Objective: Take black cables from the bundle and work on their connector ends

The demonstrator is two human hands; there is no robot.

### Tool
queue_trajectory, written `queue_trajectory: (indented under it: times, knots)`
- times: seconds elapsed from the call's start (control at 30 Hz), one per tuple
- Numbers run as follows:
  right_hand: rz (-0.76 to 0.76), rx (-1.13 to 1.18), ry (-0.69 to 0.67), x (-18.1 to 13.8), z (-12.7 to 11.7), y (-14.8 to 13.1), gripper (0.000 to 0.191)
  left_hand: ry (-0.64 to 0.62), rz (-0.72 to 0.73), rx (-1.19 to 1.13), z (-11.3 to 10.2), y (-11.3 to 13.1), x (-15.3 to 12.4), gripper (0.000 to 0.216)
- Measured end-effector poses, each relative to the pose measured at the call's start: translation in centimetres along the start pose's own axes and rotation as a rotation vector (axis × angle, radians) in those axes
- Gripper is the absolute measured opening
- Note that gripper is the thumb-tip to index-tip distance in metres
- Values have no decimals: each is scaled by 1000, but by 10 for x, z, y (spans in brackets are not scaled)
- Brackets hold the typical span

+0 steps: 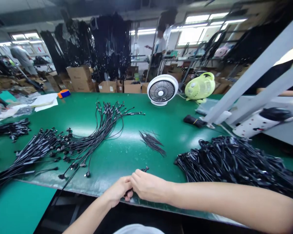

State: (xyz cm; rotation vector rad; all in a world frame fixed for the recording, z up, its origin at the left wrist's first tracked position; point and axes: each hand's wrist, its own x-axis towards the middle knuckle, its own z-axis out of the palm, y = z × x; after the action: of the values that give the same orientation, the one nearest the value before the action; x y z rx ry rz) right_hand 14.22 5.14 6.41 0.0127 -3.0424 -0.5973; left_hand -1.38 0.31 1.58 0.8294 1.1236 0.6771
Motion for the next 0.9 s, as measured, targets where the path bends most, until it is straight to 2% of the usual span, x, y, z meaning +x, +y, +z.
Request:
queue_trajectory:
  times: [0.1, 0.17, 0.23, 0.3, 0.37, 0.43, 0.53, 0.6, 0.67, 0.73, 0.8, 0.9]
  knots:
    - [0, 21, -45, 1, 6, -1, 15, 18, 0, 13, 4, 0, -2, 31]
    - [33, 115, -113, 3, 9, -2, 13, 16, -3, -67, 7, 1, -4, 27]
    - [157, 251, -189, 6, 12, -1, 10, 33, -6, -227, 8, 2, -6, 27]
    - [360, 390, -200, 11, 13, 0, 12, 115, 9, -400, 9, 3, -5, 32]
    - [593, 538, -99, 17, 14, -1, 18, 239, 113, -499, 9, 3, -1, 38]
    - [797, 738, 78, 23, 17, -5, 25, 335, 272, -505, 7, 2, 4, 41]
    - [982, 1100, 325, 28, 27, -5, 28, 422, 471, -375, -2, 1, 6, 37]
    - [1030, 1283, 393, 26, 34, 2, 29, 426, 564, -155, -10, -1, 2, 29]
    - [1076, 1369, 403, 19, 38, 12, 29, 353, 639, 143, -15, -3, -4, 20]
    - [1129, 1385, 428, 13, 36, 19, 29, 265, 637, 367, -18, -4, -6, 24]
    - [1097, 1373, 466, 9, 29, 17, 27, 240, 555, 398, -17, -2, -4, 25]
    - [878, 1395, 416, 13, 23, 0, 20, 281, 408, 113, -14, 9, -2, 28]
